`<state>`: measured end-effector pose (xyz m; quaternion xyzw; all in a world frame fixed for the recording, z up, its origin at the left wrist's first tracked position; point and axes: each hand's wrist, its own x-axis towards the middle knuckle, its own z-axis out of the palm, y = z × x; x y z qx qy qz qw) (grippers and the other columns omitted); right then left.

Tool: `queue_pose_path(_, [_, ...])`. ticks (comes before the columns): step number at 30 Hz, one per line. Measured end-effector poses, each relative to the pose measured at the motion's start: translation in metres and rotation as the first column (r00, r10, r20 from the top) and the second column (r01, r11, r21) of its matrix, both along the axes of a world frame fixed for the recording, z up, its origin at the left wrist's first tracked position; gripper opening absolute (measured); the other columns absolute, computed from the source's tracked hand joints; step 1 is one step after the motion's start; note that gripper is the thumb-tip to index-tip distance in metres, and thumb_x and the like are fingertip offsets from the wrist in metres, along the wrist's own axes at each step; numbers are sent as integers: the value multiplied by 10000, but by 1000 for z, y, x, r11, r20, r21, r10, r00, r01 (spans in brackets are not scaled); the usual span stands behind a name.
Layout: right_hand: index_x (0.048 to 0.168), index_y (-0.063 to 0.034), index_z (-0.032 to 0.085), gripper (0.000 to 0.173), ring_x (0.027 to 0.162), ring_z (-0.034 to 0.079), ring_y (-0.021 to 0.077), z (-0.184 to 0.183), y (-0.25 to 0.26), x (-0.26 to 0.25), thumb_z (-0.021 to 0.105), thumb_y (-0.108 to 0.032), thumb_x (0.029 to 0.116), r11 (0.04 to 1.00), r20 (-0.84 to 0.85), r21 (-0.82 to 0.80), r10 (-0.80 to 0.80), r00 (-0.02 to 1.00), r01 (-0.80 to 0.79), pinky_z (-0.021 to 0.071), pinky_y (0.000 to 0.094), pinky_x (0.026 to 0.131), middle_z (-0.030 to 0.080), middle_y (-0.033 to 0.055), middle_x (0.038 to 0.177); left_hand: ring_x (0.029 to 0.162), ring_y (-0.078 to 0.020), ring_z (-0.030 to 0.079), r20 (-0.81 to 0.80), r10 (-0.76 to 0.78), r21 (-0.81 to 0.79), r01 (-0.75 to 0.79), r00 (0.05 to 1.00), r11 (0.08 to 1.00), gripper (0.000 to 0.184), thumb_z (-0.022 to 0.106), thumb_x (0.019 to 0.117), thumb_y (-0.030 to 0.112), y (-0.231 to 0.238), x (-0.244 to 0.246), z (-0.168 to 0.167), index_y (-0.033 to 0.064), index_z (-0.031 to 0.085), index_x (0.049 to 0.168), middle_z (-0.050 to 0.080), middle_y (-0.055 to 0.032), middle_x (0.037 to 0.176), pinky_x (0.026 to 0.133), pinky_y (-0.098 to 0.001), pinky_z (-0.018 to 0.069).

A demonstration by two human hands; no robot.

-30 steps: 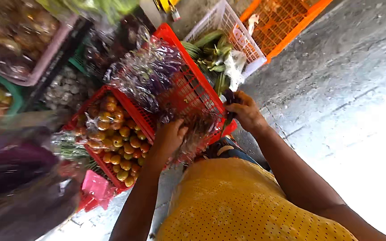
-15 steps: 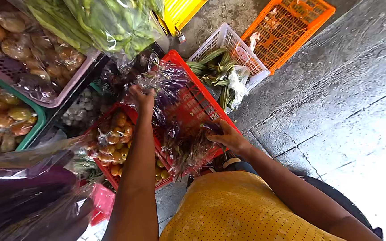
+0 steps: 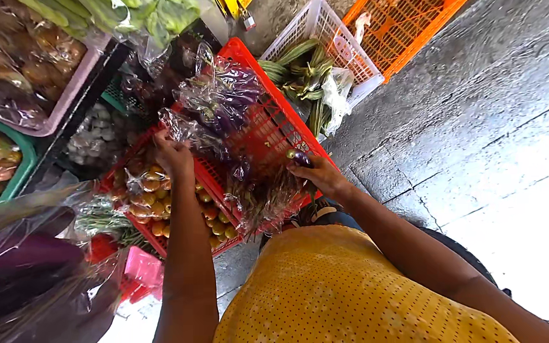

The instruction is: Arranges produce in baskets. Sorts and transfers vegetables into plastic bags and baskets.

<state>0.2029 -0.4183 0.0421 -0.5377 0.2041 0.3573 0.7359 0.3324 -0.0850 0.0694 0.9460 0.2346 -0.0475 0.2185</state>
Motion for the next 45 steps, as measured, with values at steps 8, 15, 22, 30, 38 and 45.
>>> queue_pose_path(8, [1283, -64, 587, 316, 695, 720, 205, 8, 27, 14, 602, -254, 1031, 999, -78, 43, 29, 997, -26, 620, 339, 601, 722, 116, 925, 1050, -289, 698, 85, -188, 131, 176, 978, 976, 207, 578, 997, 85, -4, -48, 34, -17, 722, 1105, 727, -193, 1091, 979, -469, 520])
queue_pose_path(15, [1402, -79, 512, 399, 817, 739, 298, -1, 60, 35, 598, -242, 1048, 989, -243, 145, 2, 970, 35, 641, 427, 663, 691, 178, 1096, 1005, -280, 715, 275, -271, 270, 196, 923, 943, 221, 529, 1023, 91, 2, -54, 22, -21, 715, 1068, 737, -188, 1048, 941, -429, 542])
queue_pose_path(22, [1414, -94, 491, 417, 831, 741, 311, -8, 65, 32, 589, -278, 1052, 984, -239, 174, 7, 971, 35, 643, 438, 668, 690, 180, 1100, 1073, -174, 696, 357, -225, 174, 172, 907, 970, 328, 508, 1074, 270, 6, -24, 51, 41, 735, 1137, 747, -120, 1105, 1002, -358, 507])
queue_pose_path(30, [1497, -122, 422, 506, 1102, 705, 323, -18, 73, 35, 433, -416, 1086, 803, -370, 522, -91, 925, 288, 596, 456, 928, 673, 191, 1270, 1094, -202, 667, 431, -195, -677, 459, 881, 576, 147, 459, 1080, 194, -37, -47, 90, 101, 568, 1109, 675, -14, 1113, 1033, -499, 528])
queue_pose_path(38, [1331, -146, 559, 500, 1142, 670, 328, -19, 39, 26, 542, -505, 982, 553, -172, 769, -305, 937, 321, 594, 516, 903, 671, 154, 1267, 1396, -246, 515, 309, -738, -509, 759, 600, 405, 153, 587, 993, 122, -106, -156, 67, 76, 732, 978, 717, -19, 1268, 1216, -507, 351])
queue_pose_path(45, [1118, -157, 660, 285, 925, 713, 139, 8, 25, 18, 486, -299, 942, 687, -49, 678, -313, 949, 262, 609, 365, 804, 742, 41, 997, 1196, -182, 581, 269, -140, -764, 300, 953, 571, 415, 618, 963, 351, -103, -163, 79, 79, 559, 1271, 601, -51, 1273, 1008, -407, 514])
